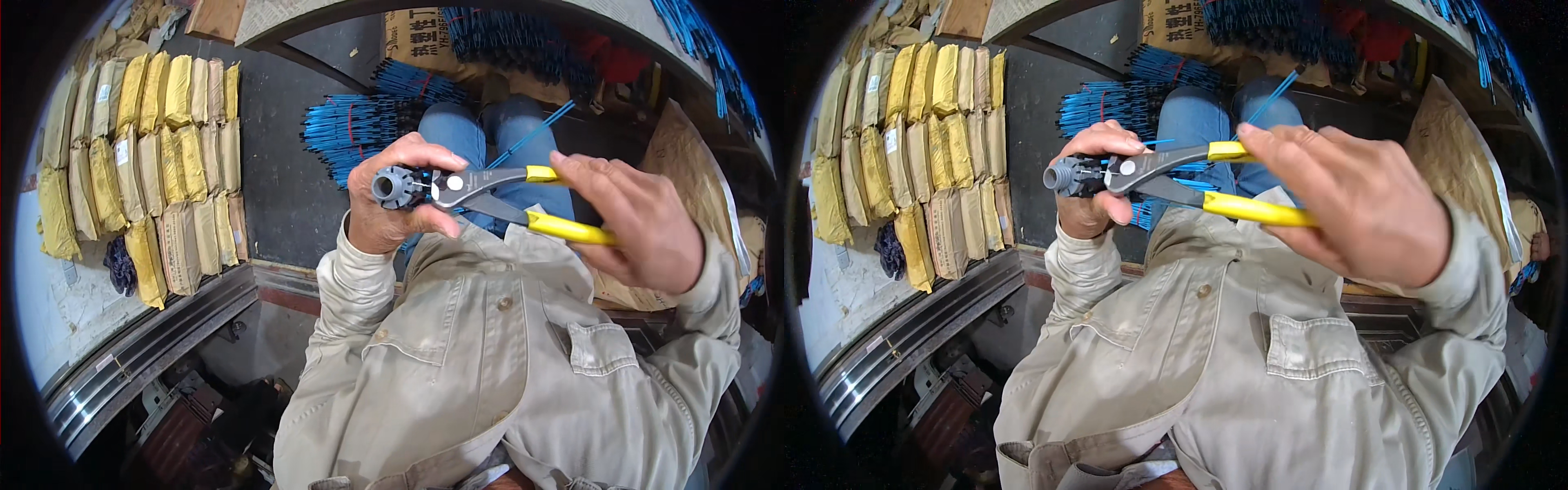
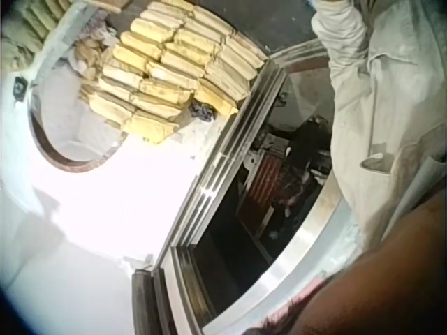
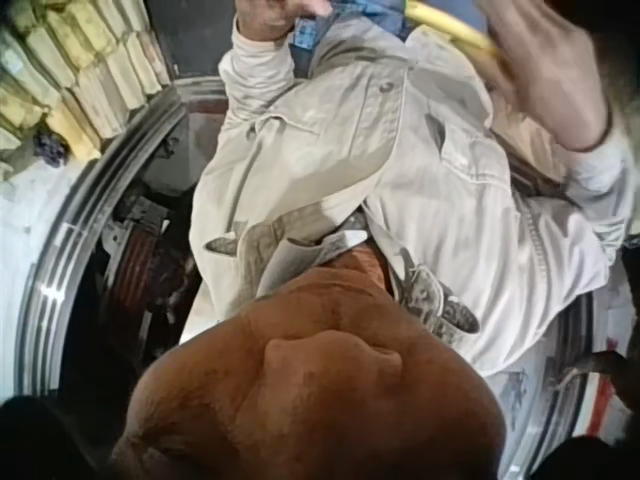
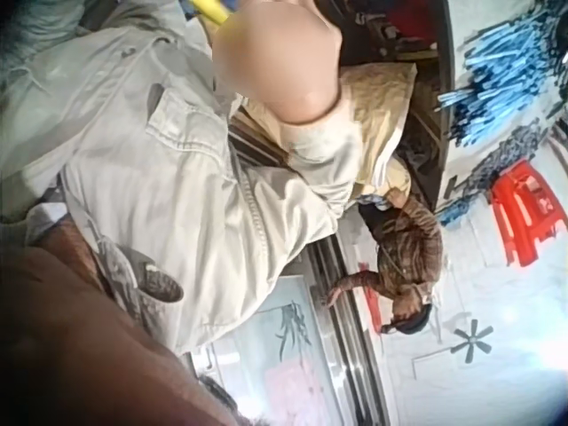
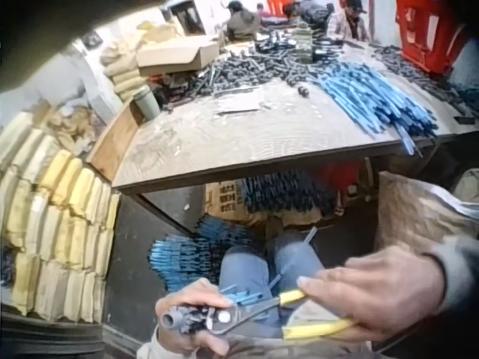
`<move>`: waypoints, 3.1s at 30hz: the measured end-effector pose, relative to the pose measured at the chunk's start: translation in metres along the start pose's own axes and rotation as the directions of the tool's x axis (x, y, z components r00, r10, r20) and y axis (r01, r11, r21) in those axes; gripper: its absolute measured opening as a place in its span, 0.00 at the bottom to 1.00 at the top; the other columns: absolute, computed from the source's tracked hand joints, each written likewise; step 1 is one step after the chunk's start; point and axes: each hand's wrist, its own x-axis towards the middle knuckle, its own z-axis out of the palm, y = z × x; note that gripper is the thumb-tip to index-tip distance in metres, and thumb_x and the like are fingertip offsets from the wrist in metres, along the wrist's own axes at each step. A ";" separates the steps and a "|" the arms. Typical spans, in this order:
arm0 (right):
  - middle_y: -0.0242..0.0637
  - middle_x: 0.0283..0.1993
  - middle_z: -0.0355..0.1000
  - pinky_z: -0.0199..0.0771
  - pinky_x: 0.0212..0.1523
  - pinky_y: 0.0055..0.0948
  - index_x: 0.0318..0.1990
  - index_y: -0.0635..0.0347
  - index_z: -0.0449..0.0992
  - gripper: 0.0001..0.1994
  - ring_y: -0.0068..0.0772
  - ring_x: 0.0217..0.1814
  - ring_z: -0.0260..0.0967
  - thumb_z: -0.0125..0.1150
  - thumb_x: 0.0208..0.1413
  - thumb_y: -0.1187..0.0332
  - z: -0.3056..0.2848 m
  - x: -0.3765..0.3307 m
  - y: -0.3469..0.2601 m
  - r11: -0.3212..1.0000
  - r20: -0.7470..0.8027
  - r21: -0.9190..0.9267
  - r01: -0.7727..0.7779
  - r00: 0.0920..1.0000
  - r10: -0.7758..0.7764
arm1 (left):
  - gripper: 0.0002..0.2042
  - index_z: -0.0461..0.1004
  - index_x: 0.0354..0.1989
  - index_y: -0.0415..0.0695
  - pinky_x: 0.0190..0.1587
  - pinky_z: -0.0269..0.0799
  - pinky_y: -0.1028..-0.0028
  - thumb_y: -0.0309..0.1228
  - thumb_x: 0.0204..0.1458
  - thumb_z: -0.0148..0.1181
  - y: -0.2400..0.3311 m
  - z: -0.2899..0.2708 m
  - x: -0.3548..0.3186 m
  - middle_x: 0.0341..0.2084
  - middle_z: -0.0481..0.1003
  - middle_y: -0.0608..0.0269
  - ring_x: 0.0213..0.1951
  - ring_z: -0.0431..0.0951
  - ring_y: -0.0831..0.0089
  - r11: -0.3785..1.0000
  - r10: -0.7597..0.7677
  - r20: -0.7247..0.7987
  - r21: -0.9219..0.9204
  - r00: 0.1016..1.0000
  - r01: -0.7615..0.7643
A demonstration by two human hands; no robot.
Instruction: The person attaches plastic ribs onto a central hub with a wire and secures the assembly by twisting and cutting the wire using pliers.
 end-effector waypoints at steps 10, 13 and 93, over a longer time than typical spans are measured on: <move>0.49 0.43 0.68 0.72 0.37 0.35 0.53 0.62 0.64 0.28 0.43 0.39 0.72 0.64 0.41 0.66 -0.011 0.013 0.000 0.708 0.502 0.510 -0.490 0.837 0.217 | 0.33 0.74 0.35 0.38 0.36 0.65 0.71 0.50 0.22 0.73 0.002 0.002 -0.010 0.29 0.75 0.61 0.31 0.70 0.71 0.999 0.029 0.063 0.039 0.998 -0.032; 0.46 0.46 0.65 0.72 0.40 0.38 0.50 0.61 0.67 0.28 0.43 0.41 0.70 0.66 0.36 0.67 -0.009 0.009 -0.017 0.993 0.212 0.063 -0.096 0.974 0.080 | 0.30 0.75 0.37 0.39 0.32 0.64 0.78 0.43 0.22 0.75 -0.001 0.007 -0.013 0.30 0.75 0.61 0.29 0.69 0.76 0.997 0.074 0.036 -0.010 0.997 -0.074; 0.43 0.20 0.67 0.64 0.22 0.35 0.34 0.62 0.64 0.09 0.49 0.24 0.70 0.58 0.51 0.70 0.011 -0.027 -0.118 0.938 0.475 0.090 -0.334 0.843 0.254 | 0.29 0.67 0.45 0.42 0.39 0.62 0.75 0.48 0.38 0.65 0.013 0.048 -0.127 0.35 0.71 0.63 0.35 0.67 0.75 0.975 0.214 0.221 -0.114 0.951 -0.193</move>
